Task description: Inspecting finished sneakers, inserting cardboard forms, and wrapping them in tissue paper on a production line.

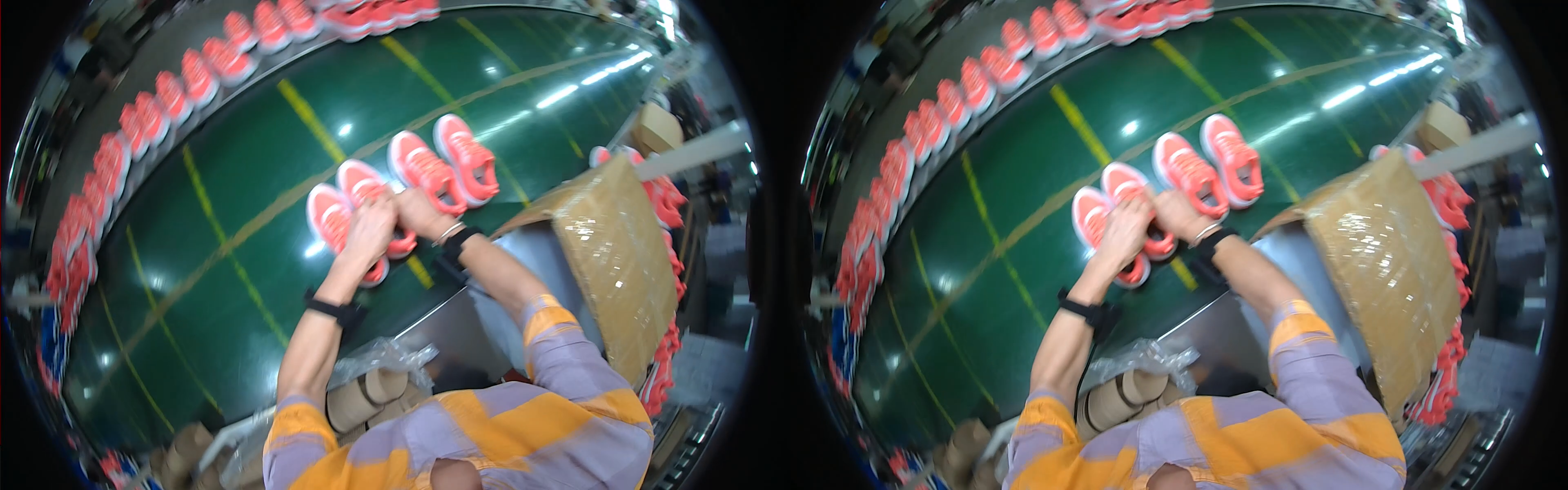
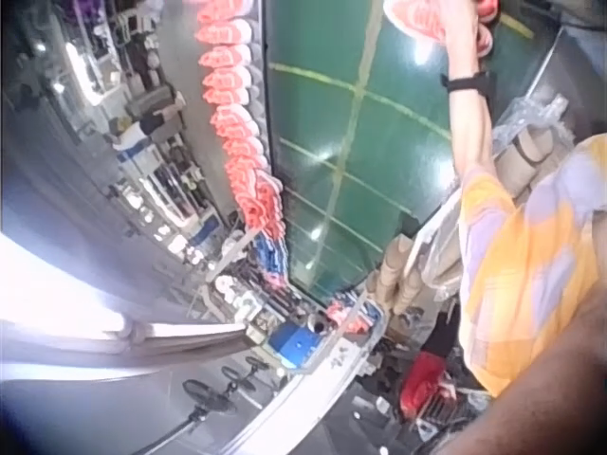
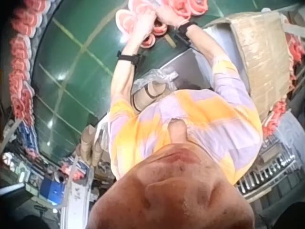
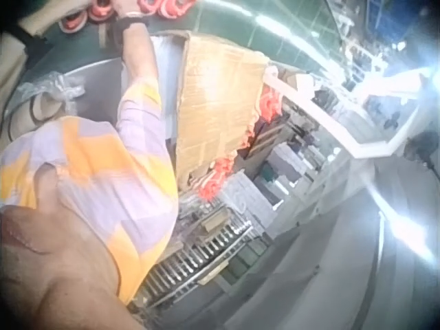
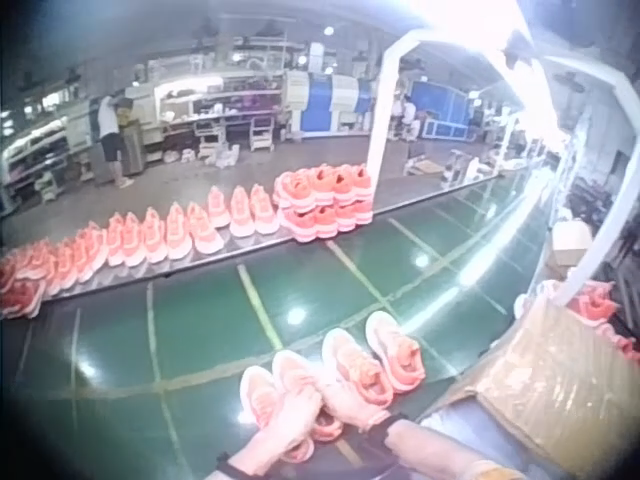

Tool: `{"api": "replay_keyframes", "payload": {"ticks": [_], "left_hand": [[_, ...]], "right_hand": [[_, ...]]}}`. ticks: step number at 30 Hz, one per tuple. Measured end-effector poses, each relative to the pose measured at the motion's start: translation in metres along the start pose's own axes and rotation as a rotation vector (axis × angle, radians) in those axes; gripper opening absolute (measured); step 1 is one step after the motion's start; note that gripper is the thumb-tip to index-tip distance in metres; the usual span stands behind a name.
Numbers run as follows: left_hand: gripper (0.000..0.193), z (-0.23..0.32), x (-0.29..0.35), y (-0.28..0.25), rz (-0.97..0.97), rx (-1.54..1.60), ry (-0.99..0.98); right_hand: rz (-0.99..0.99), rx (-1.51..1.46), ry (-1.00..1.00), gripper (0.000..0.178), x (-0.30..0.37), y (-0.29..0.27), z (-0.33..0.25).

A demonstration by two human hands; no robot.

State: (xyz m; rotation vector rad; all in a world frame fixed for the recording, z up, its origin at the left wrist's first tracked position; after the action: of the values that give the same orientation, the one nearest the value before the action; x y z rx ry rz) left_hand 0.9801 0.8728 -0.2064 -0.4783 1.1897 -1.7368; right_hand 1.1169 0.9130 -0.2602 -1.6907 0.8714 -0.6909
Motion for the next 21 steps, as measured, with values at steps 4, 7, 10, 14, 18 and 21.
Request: {"api": "replay_keyframes", "payload": {"ticks": [4,7,10,14,18,21], "left_hand": [[0.017,0.006,0.038,-0.026,0.294,0.085,0.051],[0.038,0.032,0.078,-0.028,0.138,-0.163,0.029],[0.053,0.056,0.080,-0.016,-0.015,-0.266,0.073],[0.075,0.051,0.076,0.008,-0.212,-0.136,-0.101],[0.081,0.044,0.075,0.007,-0.215,-0.161,-0.049],[0.080,0.054,0.057,-0.003,-0.201,0.071,-0.085]], "right_hand": [[0.168,-0.207,-0.034,0.039,0.013,-0.024,-0.029],[0.524,-0.036,0.194,0.051,0.048,-0.078,-0.018],[0.635,0.223,0.459,0.052,0.060,-0.081,0.017],[0.392,0.154,0.658,0.042,0.048,-0.056,0.033],[0.598,0.255,0.733,0.051,0.054,-0.065,0.030],[0.437,0.201,0.879,0.075,0.056,-0.047,0.056]]}}
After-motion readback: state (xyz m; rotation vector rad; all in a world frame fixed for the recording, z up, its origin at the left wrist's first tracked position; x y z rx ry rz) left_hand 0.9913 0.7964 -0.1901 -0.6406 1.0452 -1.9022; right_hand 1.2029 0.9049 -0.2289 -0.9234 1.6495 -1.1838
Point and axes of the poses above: each hand's wrist, its own x-axis away from the middle knuckle, its own y-axis out of the palm, z = x × y, the point moved 2 cm from there along -x, towards the middle knuckle, and after that the axes turned 1 degree about x, right-handed, at the moved point
